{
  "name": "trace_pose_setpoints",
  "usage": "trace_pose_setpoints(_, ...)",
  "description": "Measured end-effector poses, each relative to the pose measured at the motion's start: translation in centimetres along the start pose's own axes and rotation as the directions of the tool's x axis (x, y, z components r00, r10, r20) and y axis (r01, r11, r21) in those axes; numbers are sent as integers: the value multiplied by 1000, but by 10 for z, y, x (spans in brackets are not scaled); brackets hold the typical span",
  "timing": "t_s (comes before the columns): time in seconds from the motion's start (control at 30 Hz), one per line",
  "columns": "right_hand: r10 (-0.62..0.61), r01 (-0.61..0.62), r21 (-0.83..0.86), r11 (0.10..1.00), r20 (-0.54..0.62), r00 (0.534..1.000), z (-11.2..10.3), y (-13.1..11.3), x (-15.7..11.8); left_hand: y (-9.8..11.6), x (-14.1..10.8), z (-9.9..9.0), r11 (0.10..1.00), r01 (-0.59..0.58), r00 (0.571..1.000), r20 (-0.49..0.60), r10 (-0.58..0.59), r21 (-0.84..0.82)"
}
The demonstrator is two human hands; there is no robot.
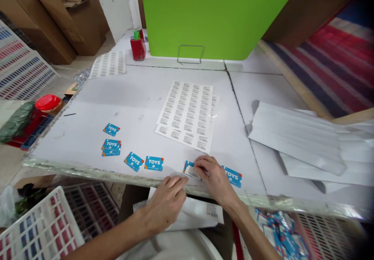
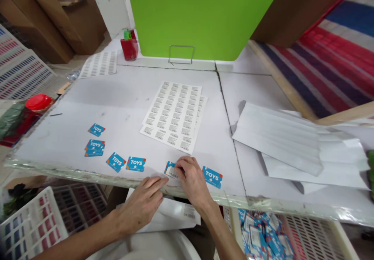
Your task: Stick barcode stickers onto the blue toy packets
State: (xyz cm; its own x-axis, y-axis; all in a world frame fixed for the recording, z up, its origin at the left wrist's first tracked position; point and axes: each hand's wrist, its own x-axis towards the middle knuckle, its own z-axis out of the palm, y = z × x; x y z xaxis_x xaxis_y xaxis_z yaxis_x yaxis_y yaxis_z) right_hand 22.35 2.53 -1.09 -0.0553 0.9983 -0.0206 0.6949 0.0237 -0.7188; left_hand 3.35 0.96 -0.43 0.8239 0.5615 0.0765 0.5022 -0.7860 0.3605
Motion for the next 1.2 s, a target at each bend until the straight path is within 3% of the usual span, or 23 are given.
trace_pose_setpoints(0.27, -10, 10, -28, 1000, -16, 1000, 2, 1, 0, 0, 2, -2, 999, -5, 1000, 20, 4, 31)
trace_pose_setpoints(0.53, -31, 28, -62, 998, -36, 999, 3, -2, 0, 2, 11, -3, 991, -17, 990, 138, -2, 130)
trace_pose_setpoints(0.9, -1, -27, -193, 981, -140, 990, 12, -6, -3, 0, 12, -6, 992, -34, 988, 156, 14, 122)
trace_pose_setpoints(1.2, 14, -90, -349, 933, -213, 977, 10, -2, -4, -2, 10, -1, 998, 3, 995, 103, -9, 65)
